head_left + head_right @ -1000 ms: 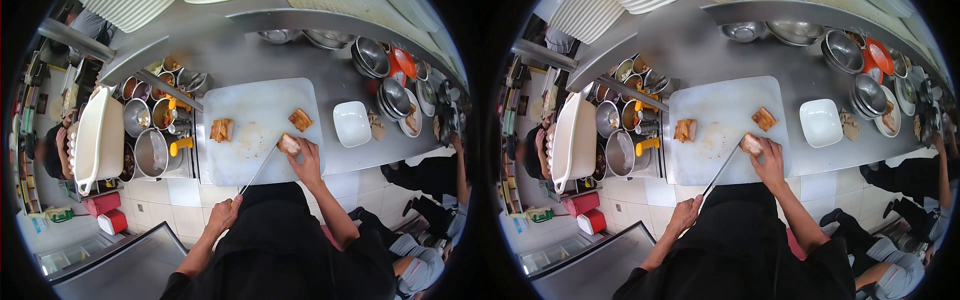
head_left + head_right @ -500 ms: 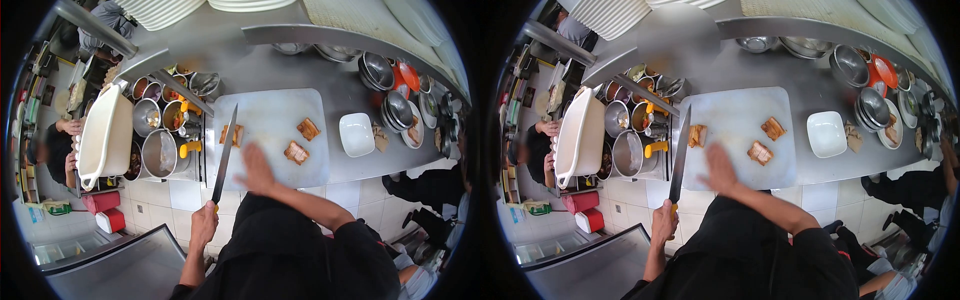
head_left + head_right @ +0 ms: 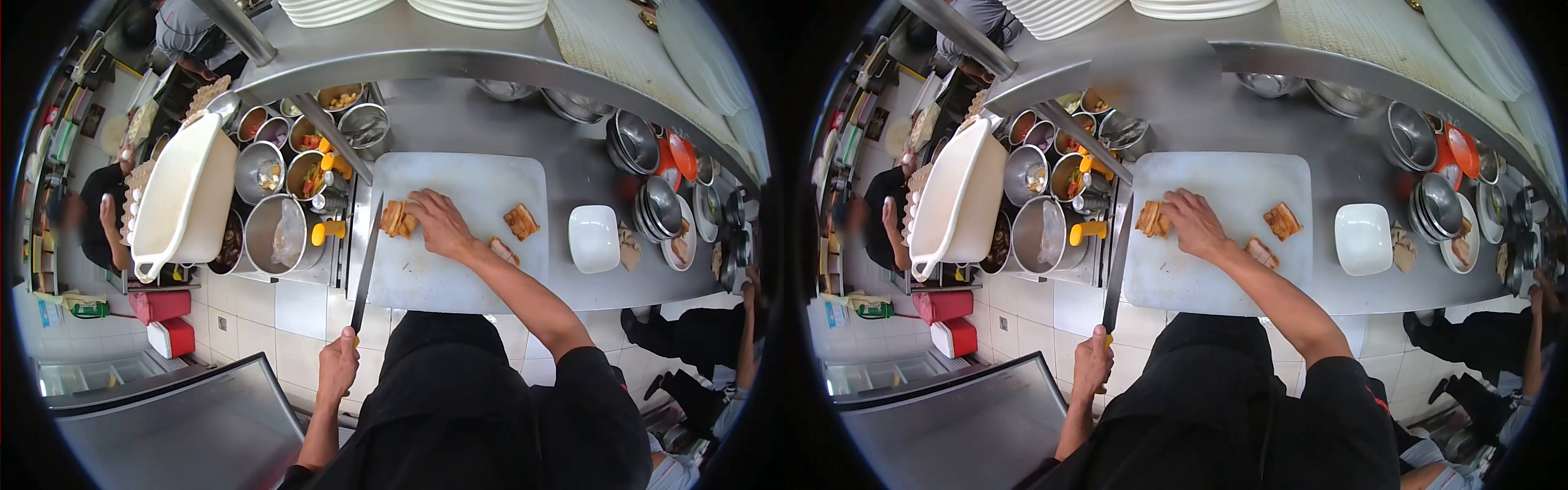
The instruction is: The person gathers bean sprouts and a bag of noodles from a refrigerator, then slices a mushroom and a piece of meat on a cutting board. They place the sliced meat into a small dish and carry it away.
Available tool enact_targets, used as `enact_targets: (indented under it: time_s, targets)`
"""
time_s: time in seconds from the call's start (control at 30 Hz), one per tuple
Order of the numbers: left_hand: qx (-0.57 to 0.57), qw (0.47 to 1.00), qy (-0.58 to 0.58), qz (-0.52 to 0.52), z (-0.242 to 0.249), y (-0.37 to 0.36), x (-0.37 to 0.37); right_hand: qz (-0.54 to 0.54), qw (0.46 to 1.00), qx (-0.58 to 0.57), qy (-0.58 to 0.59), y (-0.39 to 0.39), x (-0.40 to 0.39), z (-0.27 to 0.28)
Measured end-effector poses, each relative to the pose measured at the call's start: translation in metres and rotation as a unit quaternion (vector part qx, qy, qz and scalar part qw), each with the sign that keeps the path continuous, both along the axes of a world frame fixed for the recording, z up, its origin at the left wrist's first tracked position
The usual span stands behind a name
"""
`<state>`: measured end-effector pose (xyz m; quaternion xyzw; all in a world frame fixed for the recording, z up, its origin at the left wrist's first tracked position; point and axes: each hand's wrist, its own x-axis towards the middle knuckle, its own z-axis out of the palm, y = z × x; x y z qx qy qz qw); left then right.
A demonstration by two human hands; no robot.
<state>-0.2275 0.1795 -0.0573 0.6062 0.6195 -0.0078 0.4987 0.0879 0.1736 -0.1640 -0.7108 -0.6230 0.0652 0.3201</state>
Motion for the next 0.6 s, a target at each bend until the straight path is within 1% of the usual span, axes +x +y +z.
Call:
enact_targets:
  time_s: [0.03, 0.1, 0.13, 0.2, 0.3, 0.33, 0.37, 0.4, 0.43, 0.5, 0.53, 0.57, 0.6]
  targets:
    - [0.000, 1.000, -0.002, 0.002, -0.002, -0.001, -0.001, 0.002, 1.000, 0.000, -0.002, -0.006, 0.004, 0.004]
    - [-0.016, 1.000, 0.007, 0.008, -0.007, -0.005, -0.003, 0.029, 0.991, -0.128, 0.010, -0.019, 0.009, 0.017]
    - [-0.018, 1.000, 0.026, -0.002, -0.010, -0.006, -0.005, 0.030, 0.991, -0.130, 0.009, -0.022, 0.010, 0.014]
    - [-0.019, 0.999, 0.032, -0.013, -0.015, -0.009, -0.005, 0.036, 0.998, -0.047, 0.013, -0.026, 0.011, 0.001]
    - [-0.024, 0.998, 0.055, -0.035, -0.025, -0.013, -0.009, 0.040, 0.997, -0.048, 0.043, -0.024, 0.014, -0.008]
    - [-0.015, 0.998, 0.039, -0.046, -0.026, -0.016, -0.009, 0.039, 0.997, -0.048, 0.044, -0.025, 0.012, 0.002]
    - [-0.005, 0.998, 0.024, -0.057, -0.026, -0.018, -0.010, -0.014, 0.992, -0.123, 0.029, -0.028, 0.008, 0.020]
    - [-0.050, 0.996, 0.039, -0.069, -0.018, -0.018, -0.013, -0.067, 0.978, -0.198, 0.014, -0.030, 0.004, 0.029]
    - [-0.051, 0.995, 0.040, -0.071, -0.015, -0.018, -0.016, -0.068, 0.978, -0.199, 0.015, -0.032, 0.002, 0.029]
    - [-0.165, 0.979, 0.076, -0.098, -0.011, -0.018, -0.029, -0.152, 0.964, -0.213, 0.046, -0.038, -0.003, 0.027]
    - [-0.187, 0.974, 0.073, -0.107, -0.029, -0.019, -0.046, -0.152, 0.964, -0.214, 0.049, -0.040, -0.006, 0.016]
    - [-0.187, 0.973, 0.076, -0.108, -0.030, -0.024, -0.052, -0.151, 0.976, -0.141, 0.067, -0.040, -0.008, 0.001]
    - [-0.161, 0.983, 0.062, -0.061, -0.031, -0.028, -0.054, -0.150, 0.983, -0.067, 0.083, -0.041, -0.010, -0.012]
